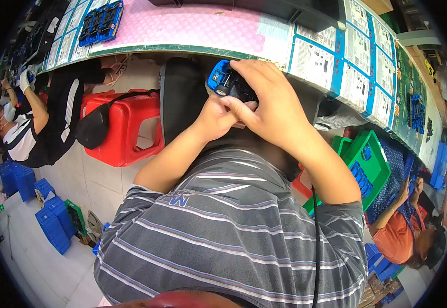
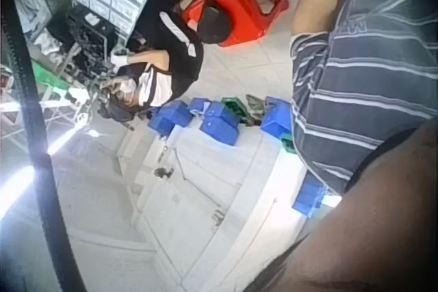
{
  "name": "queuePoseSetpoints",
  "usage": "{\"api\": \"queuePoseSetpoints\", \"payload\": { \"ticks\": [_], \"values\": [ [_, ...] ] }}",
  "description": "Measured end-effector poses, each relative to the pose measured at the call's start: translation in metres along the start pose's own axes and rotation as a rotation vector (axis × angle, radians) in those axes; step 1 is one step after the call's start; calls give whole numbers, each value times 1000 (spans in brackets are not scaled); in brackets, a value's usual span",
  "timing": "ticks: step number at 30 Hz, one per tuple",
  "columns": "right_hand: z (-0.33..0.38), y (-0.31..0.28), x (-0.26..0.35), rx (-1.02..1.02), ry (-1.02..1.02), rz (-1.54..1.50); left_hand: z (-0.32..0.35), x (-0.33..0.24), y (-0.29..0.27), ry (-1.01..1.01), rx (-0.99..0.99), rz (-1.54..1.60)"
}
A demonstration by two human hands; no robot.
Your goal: The person assembles toy cars by picking up toy car bodies and wheel axles from bins, fitting the wheel axles into the car bodies by hand, and placing the assembled toy cars onto the workstation.
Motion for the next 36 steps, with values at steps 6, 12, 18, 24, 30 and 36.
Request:
{"api": "queuePoseSetpoints", "payload": {
  "ticks": [6, 12, 18, 24, 30, 36],
  "values": [
    [10, -9, 6, -91, 14, -43, 8, -1, -1, 182, -31, 162],
    [10, -9, 13, -124, -50, -68, 15, -8, -4, 331, -38, -122],
    [19, -32, -58, -408, 103, 135, 36, -28, -58, 416, -199, 58],
    [48, -57, -166, -600, 361, 396, 88, -79, -171, 511, -645, 191],
    [33, -47, -157, -569, 278, 478, 129, -153, -319, 493, -951, -22],
    [30, -44, -157, -546, 297, 468, 147, -228, -485, 291, -1073, -254]
  ]
}}
Point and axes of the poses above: each hand's wrist, its own z-axis away from the middle knuckle, its own y-axis out of the palm, x = y × z, the point moved 6 cm from there along -z, towards the middle knuckle, and after that the axes turned 3 degrees about z, right-handed, at the moved point
